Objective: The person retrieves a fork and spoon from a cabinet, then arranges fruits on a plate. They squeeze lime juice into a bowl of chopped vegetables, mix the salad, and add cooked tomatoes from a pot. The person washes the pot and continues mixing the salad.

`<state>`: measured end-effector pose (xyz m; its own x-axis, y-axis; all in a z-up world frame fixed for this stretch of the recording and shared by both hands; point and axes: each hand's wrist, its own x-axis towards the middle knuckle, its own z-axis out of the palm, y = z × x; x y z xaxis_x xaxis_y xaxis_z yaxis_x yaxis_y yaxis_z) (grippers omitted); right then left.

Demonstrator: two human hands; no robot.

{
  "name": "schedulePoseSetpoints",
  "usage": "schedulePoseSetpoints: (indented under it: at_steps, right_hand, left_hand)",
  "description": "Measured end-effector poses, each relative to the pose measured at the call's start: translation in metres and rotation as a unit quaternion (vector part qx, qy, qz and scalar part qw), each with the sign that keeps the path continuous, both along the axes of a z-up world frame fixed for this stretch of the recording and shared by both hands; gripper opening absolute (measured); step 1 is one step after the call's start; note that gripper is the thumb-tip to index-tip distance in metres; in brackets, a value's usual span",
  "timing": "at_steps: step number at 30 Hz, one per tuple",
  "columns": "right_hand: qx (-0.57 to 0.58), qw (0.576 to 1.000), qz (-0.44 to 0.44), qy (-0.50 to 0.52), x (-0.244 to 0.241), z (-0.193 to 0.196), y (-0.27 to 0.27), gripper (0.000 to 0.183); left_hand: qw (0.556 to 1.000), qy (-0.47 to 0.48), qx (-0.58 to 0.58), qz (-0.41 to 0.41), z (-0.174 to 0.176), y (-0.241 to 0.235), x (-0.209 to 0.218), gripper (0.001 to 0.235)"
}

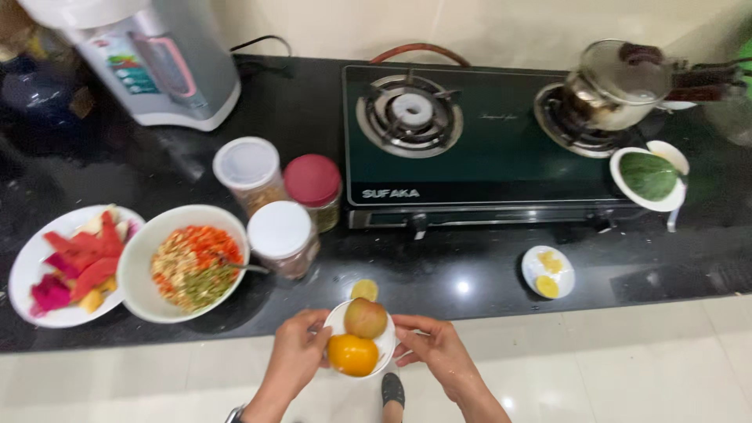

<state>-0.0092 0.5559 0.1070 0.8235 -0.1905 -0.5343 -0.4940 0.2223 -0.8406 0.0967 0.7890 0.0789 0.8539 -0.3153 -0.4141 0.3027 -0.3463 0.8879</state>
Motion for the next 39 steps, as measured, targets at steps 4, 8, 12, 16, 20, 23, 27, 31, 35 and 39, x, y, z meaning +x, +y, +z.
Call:
schedulePoseSetpoints:
  at_steps: [4, 8, 12, 16, 20, 23, 27, 31, 35, 39]
  right_hand:
    - [-0.025, 0.998, -0.055, -0.017, -0.001, -0.01, -0.052, 0.037]
    - [-0.047, 0.996, -0.074, 0.015, 0.008, -0.03, -0.097, 0.034]
    - [-0.073, 0.994, -0.074, 0.041, 0.019, -0.054, -0.13, 0.032]
    - [-0.083, 0.995, -0.054, 0.026, 0.033, -0.082, -0.152, 0.03]
    - [-0.109, 0.993, -0.028, 0.018, 0.047, -0.104, -0.16, 0.028]
    - [-0.13, 0.991, -0.018, 0.029, 0.056, -0.115, -0.162, 0.027]
    - [-0.138, 0.99, -0.012, 0.033, 0.063, -0.122, -0.16, 0.026]
    - [-0.185, 0.981, 0.017, 0.045, 0.063, -0.121, -0.161, 0.026]
    - [-0.28, 0.959, 0.032, 0.0, 0.058, -0.104, -0.158, 0.039]
    - [-0.372, 0.925, 0.06, -0.054, 0.049, -0.072, -0.144, 0.076]
  left_hand:
    - [0.999, -0.021, 0.006, -0.028, 0.002, -0.074, 0.015, 0.028]
    - [0.996, -0.052, 0.02, -0.068, -0.012, -0.13, 0.026, 0.021]
    - [0.993, -0.046, 0.081, -0.076, -0.034, -0.164, 0.038, 0.021]
    - [0.944, -0.221, 0.201, -0.137, -0.053, -0.183, 0.048, 0.016]
    - [0.918, -0.192, 0.311, -0.153, -0.059, -0.193, 0.052, 0.015]
    - [0.898, -0.213, 0.349, -0.162, -0.058, -0.195, 0.054, 0.015]
    - [0.906, -0.176, 0.343, -0.173, -0.048, -0.188, 0.058, 0.014]
    - [0.918, -0.248, 0.296, -0.089, -0.024, -0.165, 0.056, 0.022]
    - [0.925, -0.215, 0.307, -0.063, 0.003, -0.118, 0.042, 0.061]
    - [0.926, -0.189, 0.313, -0.097, 0.005, -0.093, 0.021, 0.115]
